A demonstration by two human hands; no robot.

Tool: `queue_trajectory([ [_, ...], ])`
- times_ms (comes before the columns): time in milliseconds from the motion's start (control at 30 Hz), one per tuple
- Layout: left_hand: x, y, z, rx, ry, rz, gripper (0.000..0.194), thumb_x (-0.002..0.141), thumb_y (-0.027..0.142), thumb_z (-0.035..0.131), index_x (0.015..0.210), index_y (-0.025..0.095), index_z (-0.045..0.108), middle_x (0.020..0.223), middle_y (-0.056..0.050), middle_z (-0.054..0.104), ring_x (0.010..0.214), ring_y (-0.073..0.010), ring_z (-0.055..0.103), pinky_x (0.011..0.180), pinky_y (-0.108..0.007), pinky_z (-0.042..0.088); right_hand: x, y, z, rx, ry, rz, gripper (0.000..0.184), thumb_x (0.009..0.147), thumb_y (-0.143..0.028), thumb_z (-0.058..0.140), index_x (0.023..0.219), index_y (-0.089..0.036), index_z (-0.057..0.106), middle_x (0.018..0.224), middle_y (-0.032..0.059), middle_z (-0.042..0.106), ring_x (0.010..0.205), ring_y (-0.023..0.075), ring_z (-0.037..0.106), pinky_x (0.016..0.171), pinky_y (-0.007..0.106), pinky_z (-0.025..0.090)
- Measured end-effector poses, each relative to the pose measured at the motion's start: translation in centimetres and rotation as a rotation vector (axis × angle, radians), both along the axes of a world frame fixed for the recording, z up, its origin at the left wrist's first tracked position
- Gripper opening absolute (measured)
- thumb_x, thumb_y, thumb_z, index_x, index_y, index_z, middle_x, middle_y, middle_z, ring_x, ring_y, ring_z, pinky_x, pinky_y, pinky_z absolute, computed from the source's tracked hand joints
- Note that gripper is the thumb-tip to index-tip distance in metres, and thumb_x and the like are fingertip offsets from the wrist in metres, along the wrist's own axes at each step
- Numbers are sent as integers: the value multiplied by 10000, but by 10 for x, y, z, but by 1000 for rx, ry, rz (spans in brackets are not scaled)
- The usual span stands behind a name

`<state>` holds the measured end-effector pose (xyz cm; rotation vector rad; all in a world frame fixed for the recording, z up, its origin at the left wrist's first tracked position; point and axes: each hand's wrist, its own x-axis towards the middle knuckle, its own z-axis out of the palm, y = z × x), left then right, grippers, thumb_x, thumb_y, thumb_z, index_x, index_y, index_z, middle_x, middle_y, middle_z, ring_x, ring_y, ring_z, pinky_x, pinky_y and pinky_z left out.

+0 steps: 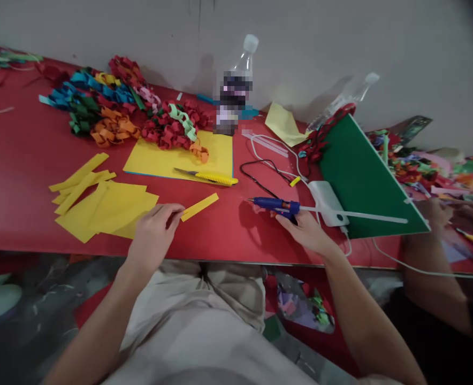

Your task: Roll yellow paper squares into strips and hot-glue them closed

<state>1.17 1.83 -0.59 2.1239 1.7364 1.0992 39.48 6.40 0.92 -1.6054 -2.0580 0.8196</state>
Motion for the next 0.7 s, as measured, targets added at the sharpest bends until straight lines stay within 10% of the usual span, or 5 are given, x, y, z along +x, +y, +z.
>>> queue_trajectory([
  [700,-3,13,9,7,356,-201,303,998,127,430,1165,174,679,1104,-117,685,1041,-268,645,858,-392,565,14,-10,-5,234,-118,-56,398,945,-467,616,1195,-157,610,1281,168,592,1193,283,573,1029,446,468],
])
